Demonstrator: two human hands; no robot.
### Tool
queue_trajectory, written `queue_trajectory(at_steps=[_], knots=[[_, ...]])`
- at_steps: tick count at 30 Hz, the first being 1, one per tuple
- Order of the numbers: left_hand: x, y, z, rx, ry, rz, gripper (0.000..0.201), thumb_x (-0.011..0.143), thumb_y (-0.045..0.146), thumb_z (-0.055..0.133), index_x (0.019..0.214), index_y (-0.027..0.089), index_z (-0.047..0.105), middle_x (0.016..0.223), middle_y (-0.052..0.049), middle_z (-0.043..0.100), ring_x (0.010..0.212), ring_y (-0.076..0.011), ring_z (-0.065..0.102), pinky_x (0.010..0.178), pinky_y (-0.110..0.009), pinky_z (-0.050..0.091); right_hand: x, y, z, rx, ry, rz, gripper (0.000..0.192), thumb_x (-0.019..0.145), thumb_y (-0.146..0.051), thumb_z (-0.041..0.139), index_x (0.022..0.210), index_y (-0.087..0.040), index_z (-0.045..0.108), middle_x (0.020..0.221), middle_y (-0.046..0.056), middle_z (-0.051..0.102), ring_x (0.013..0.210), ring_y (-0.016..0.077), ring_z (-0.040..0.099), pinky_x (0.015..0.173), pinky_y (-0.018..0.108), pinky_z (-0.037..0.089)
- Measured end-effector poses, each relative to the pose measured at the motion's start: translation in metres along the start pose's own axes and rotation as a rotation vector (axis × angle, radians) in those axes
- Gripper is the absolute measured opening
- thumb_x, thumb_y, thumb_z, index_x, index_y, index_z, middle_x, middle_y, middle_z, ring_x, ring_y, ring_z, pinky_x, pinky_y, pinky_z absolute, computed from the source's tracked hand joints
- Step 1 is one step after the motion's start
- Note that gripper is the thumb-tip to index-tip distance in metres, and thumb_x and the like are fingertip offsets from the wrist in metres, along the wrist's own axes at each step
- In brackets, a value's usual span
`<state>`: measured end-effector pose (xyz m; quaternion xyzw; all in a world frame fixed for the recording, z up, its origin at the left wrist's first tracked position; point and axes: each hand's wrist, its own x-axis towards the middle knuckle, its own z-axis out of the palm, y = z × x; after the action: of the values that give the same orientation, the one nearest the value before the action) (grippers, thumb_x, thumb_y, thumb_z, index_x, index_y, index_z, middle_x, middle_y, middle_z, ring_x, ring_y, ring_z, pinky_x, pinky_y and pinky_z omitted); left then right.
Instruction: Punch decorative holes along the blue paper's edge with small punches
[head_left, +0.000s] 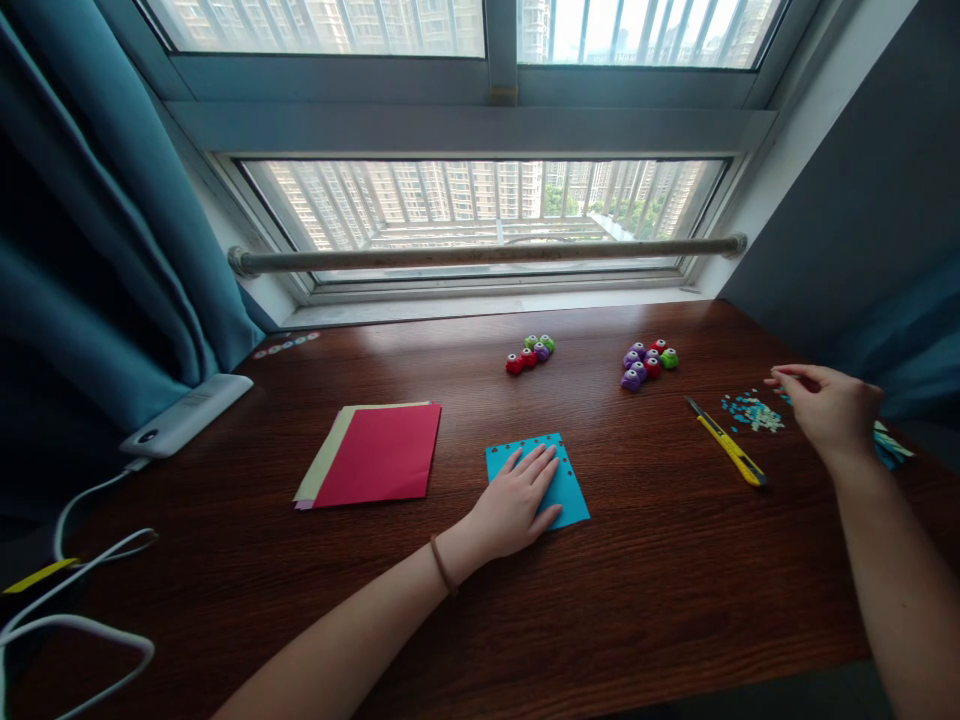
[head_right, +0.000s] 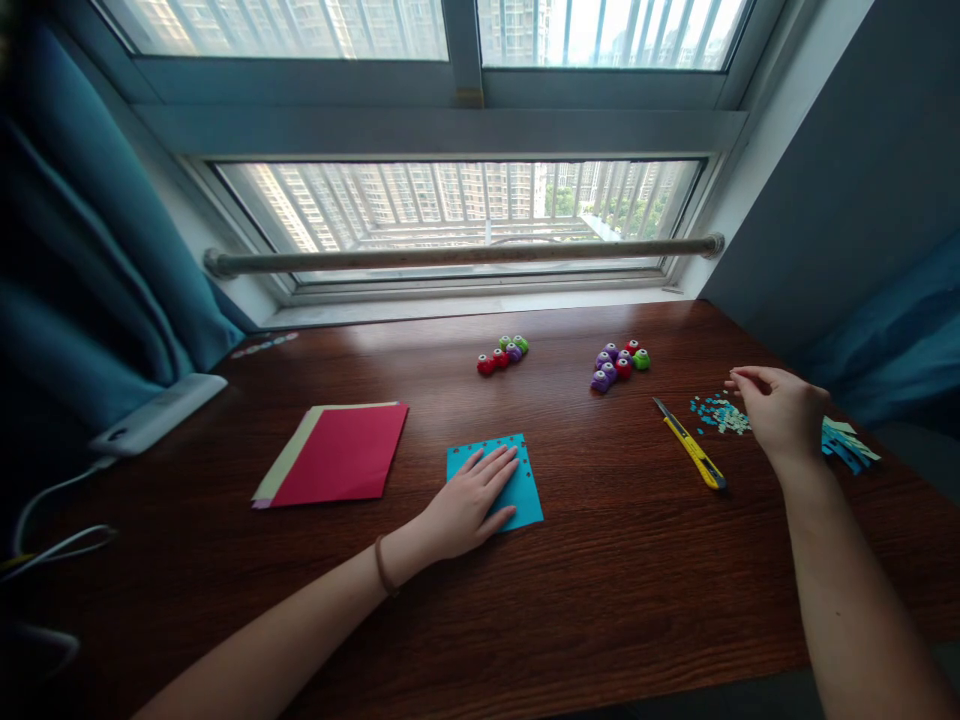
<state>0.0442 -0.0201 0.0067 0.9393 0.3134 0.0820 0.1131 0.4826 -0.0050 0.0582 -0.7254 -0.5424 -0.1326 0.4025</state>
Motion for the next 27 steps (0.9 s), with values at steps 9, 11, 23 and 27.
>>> queue_trajectory(at_steps=[9,11,23,27], knots=[[0.000,0.001,-0.001,0.007,-0.012,-0.009,0.060,0.091,0.045,0.038,0.141,0.015,0.025,0.148,-0.008,0.022,0.137,-0.0249,0.019,0.111,-0.047,0.019,-0.006,-0.033,0.019,0.116,-0.054,-0.074,0.021,0.079,-0.034,0.060,0.088,-0.018,0.071,0.079,0.008,0.070,0.073,0.0232,0.065,0.069,0.032,0.048],[0.000,0.001,-0.001,0.002,-0.008,-0.013,0.059,0.091,0.045,0.038,0.141,0.015,0.026,0.148,-0.009,0.023,0.137,-0.0248,0.020,0.111,-0.046,0.019,-0.010,-0.052,0.033,0.174,-0.130,-0.078,0.020,0.077,-0.035,0.062,0.085,-0.018,0.071,0.077,0.005,0.070,0.069,0.0215,0.065,0.066,0.031,0.049],[-0.005,0.003,0.000,0.021,0.072,-0.114,0.060,0.088,0.055,0.039,0.138,0.024,0.034,0.147,-0.009,0.025,0.136,-0.0307,0.020,0.108,-0.053,0.018,-0.044,-0.196,0.156,0.378,-0.518,-0.398,0.020,0.078,-0.023,0.063,0.097,-0.018,0.066,0.108,0.007,0.063,0.087,0.0196,0.061,0.079,0.031,0.050],[-0.006,0.003,0.000,0.004,0.062,-0.134,0.060,0.087,0.057,0.040,0.138,0.027,0.033,0.147,-0.008,0.026,0.135,-0.0315,0.022,0.107,-0.054,0.019,-0.042,-0.234,0.197,0.312,-0.470,-0.451,0.047,0.071,-0.026,0.072,0.116,-0.016,0.059,0.138,0.011,0.039,0.124,0.0316,0.033,0.104,0.044,0.029]])
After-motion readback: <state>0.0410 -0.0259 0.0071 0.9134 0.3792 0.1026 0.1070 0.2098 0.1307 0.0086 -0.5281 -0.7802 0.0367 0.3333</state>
